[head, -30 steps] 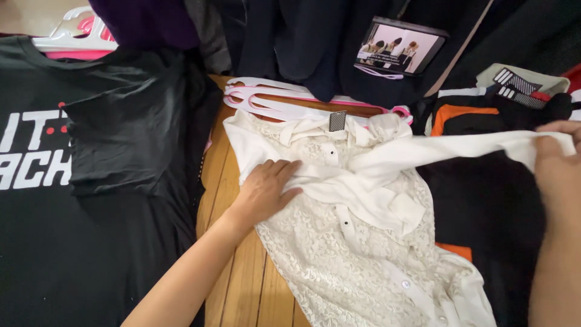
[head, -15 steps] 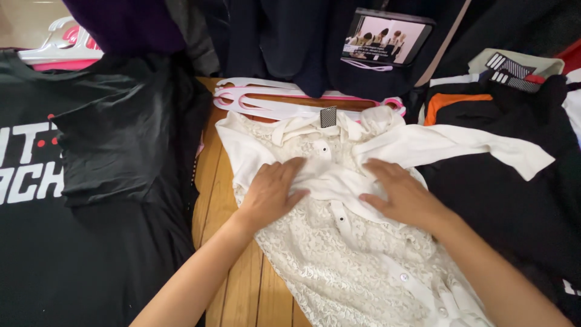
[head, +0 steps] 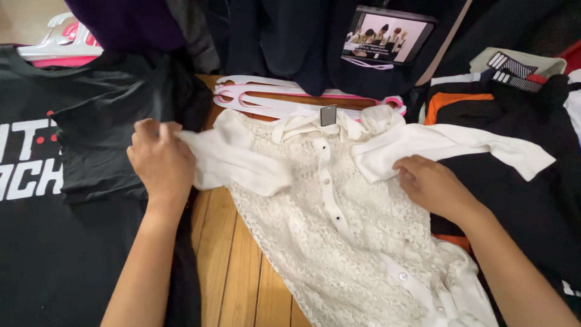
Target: Buttoning a white lace shirt and placing it on a hanger
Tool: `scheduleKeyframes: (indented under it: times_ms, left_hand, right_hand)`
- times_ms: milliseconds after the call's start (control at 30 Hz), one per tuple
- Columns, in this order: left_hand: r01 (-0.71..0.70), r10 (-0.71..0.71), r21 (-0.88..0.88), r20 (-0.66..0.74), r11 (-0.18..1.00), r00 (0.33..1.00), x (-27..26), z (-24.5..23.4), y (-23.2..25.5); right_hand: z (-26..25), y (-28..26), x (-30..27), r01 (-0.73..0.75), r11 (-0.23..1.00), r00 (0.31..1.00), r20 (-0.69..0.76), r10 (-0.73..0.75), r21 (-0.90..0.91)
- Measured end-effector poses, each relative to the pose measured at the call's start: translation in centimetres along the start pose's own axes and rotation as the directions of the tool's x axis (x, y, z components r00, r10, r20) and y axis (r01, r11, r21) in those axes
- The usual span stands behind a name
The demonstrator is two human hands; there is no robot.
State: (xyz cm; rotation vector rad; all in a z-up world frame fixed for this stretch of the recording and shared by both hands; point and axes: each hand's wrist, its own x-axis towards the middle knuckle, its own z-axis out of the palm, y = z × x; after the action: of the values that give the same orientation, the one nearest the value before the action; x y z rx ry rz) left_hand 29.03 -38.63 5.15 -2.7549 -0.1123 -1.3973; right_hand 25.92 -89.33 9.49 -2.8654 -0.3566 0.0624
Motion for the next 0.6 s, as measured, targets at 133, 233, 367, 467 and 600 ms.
scheduleKeyframes:
  times_ms: [133, 233, 367, 467, 600]
  left_hand:
    - [0.089, -0.018, -0.313, 0.224, 0.946, 0.974, -2.6, -2.1, 6.3]
    - [-0.684, 0.685, -0.204, 0.465, 0.700, 0.562, -6.8, -6.8, 14.1]
    - [-0.151, 0.675, -0.659, 0.704, 0.737, 0.222, -7.7, -13.6, 17.8]
    - [-0.134, 0.671, -0.663, 0.693, 0.737, 0.264, -9.7, -13.0, 17.5]
    - [-0.357, 0.695, -0.604, 0.540, 0.713, 0.475, -13.2, -9.4, 17.0]
  right_hand:
    - [-1.1, -1.8, -1.6, -0.075, 0.997, 0.938, 0.340, 0.067, 0.009]
    - [-0.7, -2.2, -2.6, 0.002, 1.000, 0.855, 0.518, -0.014, 0.025]
    - [-1.2, -4.5, -2.7, -0.073, 0.989, 0.713, 0.687, 0.140, -0.126]
    - [-1.0, -5.2, -2.7, -0.093, 0.989, 0.718, 0.680, 0.149, -0.118]
    - [0.5, -3.6, -2.7, 0.013, 0.997, 0.775, 0.631, 0.039, -0.078]
